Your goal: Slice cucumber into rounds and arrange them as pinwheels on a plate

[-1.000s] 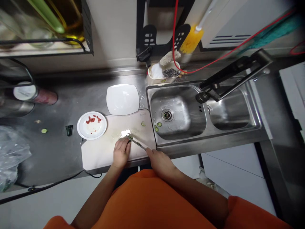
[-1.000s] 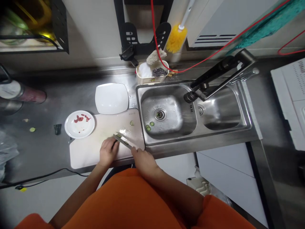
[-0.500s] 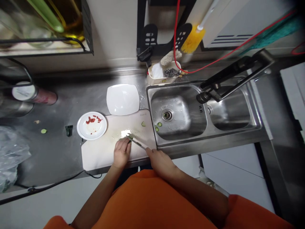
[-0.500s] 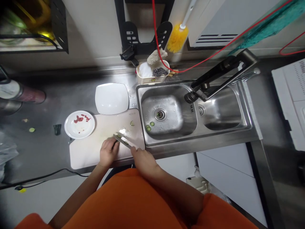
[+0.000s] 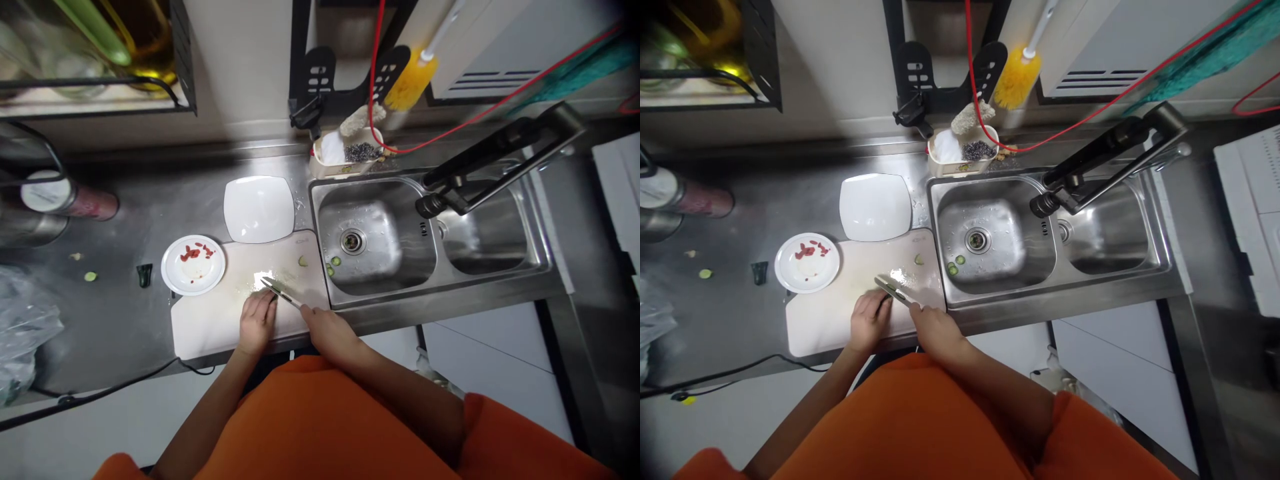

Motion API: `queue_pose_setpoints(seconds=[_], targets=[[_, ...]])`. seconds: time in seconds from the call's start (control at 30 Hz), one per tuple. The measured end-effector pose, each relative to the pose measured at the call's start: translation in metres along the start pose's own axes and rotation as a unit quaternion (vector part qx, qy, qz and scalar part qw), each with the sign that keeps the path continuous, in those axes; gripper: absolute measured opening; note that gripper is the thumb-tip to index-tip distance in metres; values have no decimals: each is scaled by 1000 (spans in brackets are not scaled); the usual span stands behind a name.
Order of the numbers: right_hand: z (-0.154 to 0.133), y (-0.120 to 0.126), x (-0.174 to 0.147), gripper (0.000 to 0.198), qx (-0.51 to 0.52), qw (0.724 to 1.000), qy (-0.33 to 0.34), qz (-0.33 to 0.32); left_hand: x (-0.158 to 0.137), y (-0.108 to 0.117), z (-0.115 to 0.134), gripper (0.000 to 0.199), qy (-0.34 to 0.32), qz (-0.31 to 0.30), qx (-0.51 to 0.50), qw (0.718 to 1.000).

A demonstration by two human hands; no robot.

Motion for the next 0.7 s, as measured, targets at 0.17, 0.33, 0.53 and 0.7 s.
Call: queue_pose_setpoints(seconds=[0.17, 0.33, 0.53, 0.7], targets=[[-6, -5, 15, 36, -8, 1000, 1, 4, -1, -1, -1, 25, 7, -5, -4, 1000], [-10, -10, 23, 36, -3, 1000, 0, 13, -1, 0, -1, 25, 7, -6, -2, 1000], [0, -10, 19, 37, 15, 1000, -17, 20, 0, 2, -1, 27, 4, -9, -18, 1000], [8, -7, 2, 39, 10, 1000, -24, 13, -1, 3, 0, 26, -4, 1, -20, 1000]])
Point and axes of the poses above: each hand's wrist, its own x-axis towards the middle knuckle, its own y-axis out of the back of the hand, z = x × y, the point moved 5 cm from there along x, towards the middle knuckle, and after that the axes turned 12 degrees about -x, right-handed, at the moved point
